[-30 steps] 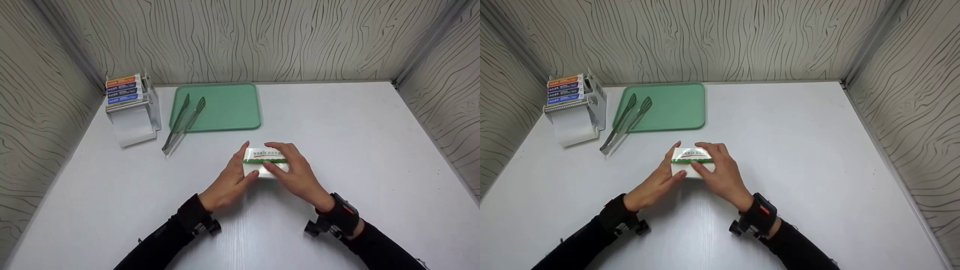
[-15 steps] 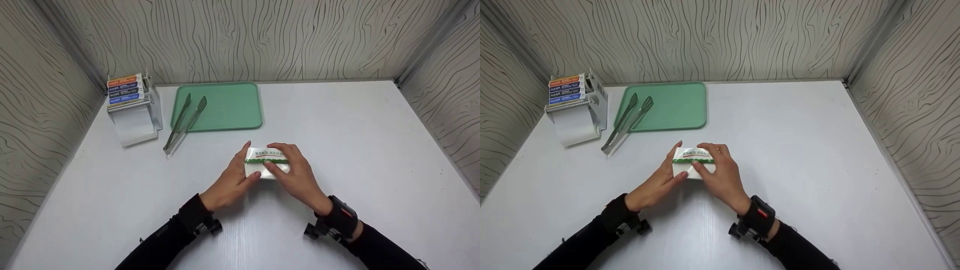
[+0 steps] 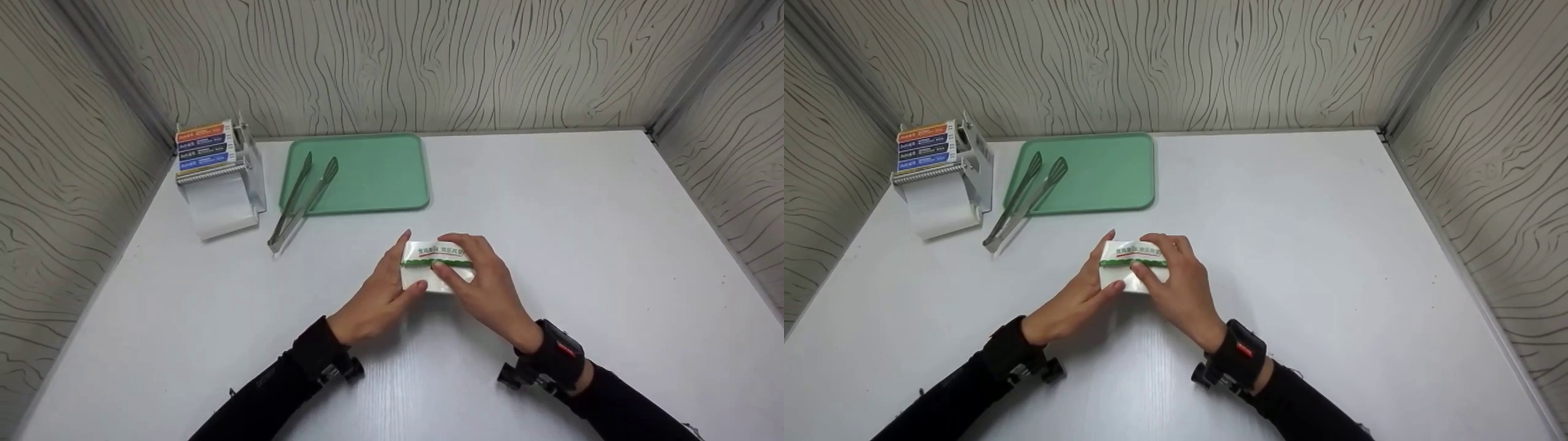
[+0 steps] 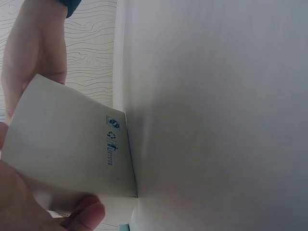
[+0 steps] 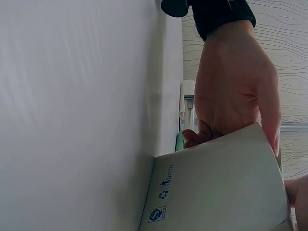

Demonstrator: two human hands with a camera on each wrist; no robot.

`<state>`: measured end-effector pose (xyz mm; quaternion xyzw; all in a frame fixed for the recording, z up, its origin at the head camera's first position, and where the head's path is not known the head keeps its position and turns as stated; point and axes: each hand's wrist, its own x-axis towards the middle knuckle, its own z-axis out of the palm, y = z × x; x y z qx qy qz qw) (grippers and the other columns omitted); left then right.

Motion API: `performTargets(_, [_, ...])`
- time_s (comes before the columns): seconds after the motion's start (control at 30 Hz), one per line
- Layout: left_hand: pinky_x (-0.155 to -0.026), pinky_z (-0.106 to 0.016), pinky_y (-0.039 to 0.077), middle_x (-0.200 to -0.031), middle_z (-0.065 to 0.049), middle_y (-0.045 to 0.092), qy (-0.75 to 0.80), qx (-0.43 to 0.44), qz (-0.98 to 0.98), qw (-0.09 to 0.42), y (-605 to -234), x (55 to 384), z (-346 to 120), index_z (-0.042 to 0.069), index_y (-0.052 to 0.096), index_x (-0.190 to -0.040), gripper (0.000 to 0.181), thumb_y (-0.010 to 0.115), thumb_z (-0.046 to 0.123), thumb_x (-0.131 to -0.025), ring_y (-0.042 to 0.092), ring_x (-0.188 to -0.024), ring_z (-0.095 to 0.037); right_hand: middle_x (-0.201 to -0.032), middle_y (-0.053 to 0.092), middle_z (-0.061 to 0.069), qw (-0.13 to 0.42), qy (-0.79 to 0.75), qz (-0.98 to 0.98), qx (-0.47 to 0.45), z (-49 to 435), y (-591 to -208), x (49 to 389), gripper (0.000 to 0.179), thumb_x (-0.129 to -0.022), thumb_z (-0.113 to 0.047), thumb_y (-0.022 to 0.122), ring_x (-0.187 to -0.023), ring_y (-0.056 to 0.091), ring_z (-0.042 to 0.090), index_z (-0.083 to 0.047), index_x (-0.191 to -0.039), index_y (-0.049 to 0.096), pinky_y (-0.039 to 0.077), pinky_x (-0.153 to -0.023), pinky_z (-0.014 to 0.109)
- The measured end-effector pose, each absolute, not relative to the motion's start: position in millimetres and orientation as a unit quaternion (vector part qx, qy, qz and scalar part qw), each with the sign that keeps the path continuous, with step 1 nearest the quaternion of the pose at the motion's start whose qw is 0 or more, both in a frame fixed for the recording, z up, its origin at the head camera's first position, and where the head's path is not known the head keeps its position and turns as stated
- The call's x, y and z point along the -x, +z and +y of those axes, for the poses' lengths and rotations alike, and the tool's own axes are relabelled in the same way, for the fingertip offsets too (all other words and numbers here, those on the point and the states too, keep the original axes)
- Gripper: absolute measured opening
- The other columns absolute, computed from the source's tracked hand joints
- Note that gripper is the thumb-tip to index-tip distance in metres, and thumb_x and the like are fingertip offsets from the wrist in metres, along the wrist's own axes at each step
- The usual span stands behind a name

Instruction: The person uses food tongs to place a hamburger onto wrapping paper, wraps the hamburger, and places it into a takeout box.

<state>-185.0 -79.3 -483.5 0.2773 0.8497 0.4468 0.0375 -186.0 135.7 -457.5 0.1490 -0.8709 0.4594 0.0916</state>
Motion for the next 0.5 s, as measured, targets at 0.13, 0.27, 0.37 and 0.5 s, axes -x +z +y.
performTargets(0.13, [-0.127,-0.049,0.024,-0.167,-0.018,0.026,0.438,-0.285,0.852,0.033,-484.0,184.3,-78.2,0.003,-0.001,-0.165,0.081,0.049,0.035,-0.109,0.022,-0.157,-0.027,-0.124,0.065,0.006,0.096,0.458,-0.872,-0.143,135.7,-456.8,186.5,0.037,-0.095,-0.030,0.077,-0.105,0.061,0.019,-0.019,-0.129,0.068,0.045,-0.087,0.038])
performTargets(0.27, [-0.127,-0.049,0.024,-0.167,-0.018,0.025,0.434,-0.288,0.853,0.030,-484.3,184.0,-76.8,0.004,-0.001,-0.165,0.081,0.048,0.035,-0.109,0.022,-0.156,-0.027,-0.119,0.066,0.006,0.100,0.460,-0.872,-0.135,135.7,-455.9,188.5,0.035,-0.095,-0.031,0.077,-0.102,0.061,0.019,-0.016,-0.126,0.069,0.044,-0.085,0.037])
performTargets(0.37, [-0.126,-0.049,0.026,-0.165,-0.018,0.028,0.440,-0.277,0.853,0.032,-484.3,183.6,-76.6,0.006,0.000,-0.166,0.080,0.049,0.034,-0.109,0.025,-0.155,-0.027,-0.118,0.066,0.006,0.097,0.461,-0.872,-0.134,135.6,-455.2,189.0,0.037,-0.093,-0.031,0.079,-0.101,0.060,0.019,-0.016,-0.125,0.069,0.044,-0.084,0.037])
performTargets(0.5, [-0.125,-0.050,0.028,-0.163,-0.018,0.031,0.446,-0.270,0.853,0.034,-483.9,183.0,-76.8,0.009,0.000,-0.166,0.080,0.050,0.033,-0.109,0.028,-0.153,-0.027,-0.117,0.065,0.006,0.089,0.473,-0.866,-0.132,135.6,-455.0,188.4,0.039,-0.091,-0.031,0.081,-0.100,0.058,0.018,-0.016,-0.125,0.070,0.045,-0.085,0.041])
